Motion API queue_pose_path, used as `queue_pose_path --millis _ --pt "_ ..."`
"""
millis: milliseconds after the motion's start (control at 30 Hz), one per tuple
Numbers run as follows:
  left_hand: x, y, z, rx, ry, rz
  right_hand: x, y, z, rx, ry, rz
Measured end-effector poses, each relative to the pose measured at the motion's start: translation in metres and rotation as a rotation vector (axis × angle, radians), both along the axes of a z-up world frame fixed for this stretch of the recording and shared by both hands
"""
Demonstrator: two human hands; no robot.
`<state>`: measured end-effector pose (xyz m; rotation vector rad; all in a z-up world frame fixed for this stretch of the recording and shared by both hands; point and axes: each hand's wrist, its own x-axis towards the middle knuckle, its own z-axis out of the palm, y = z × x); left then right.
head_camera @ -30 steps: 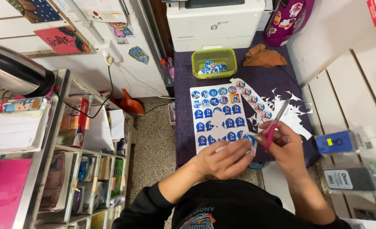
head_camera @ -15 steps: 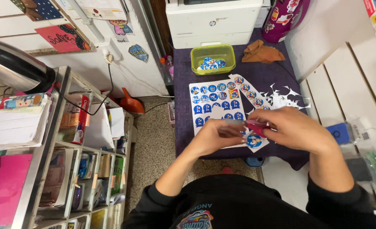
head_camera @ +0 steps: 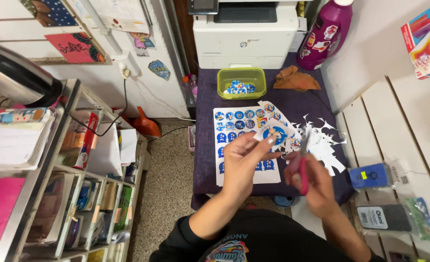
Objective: The person uses pink scissors to cut out circular blue stickers from a printed sheet. They hold the sheet with one hand and carefully trim around the edges of each sticker, placing the cut pieces into a green container on the table.
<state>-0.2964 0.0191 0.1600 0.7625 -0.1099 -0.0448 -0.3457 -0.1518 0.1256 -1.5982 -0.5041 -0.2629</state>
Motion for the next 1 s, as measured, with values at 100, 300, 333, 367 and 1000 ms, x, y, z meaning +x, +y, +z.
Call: queue_pose_path --millis 100,300,333,367,1000 --pt "-0.008 -0.012 0.002 -0.006 0.059 0.056 -0.010 0.003 -0.001 0.078 0.167 -0.017" --pt "-0.013 -0.021 0.009 0.121 0.050 0.083 -0.004 0.003 0.011 0.033 0.138 0.065" --pt "-0.012 -0.022 0.009 0.125 0.051 0.080 -0.003 0.003 0.011 0.037 0.139 0.063" --pt "-0.011 -0.022 0.009 0.109 0.057 0.067 -0.002 0.003 0.011 0.034 0.147 0.071" --pt "0.007 -0.022 -0.008 0.233 0.102 0.050 0.023 0.017 0.005 0.090 -0.050 0.008"
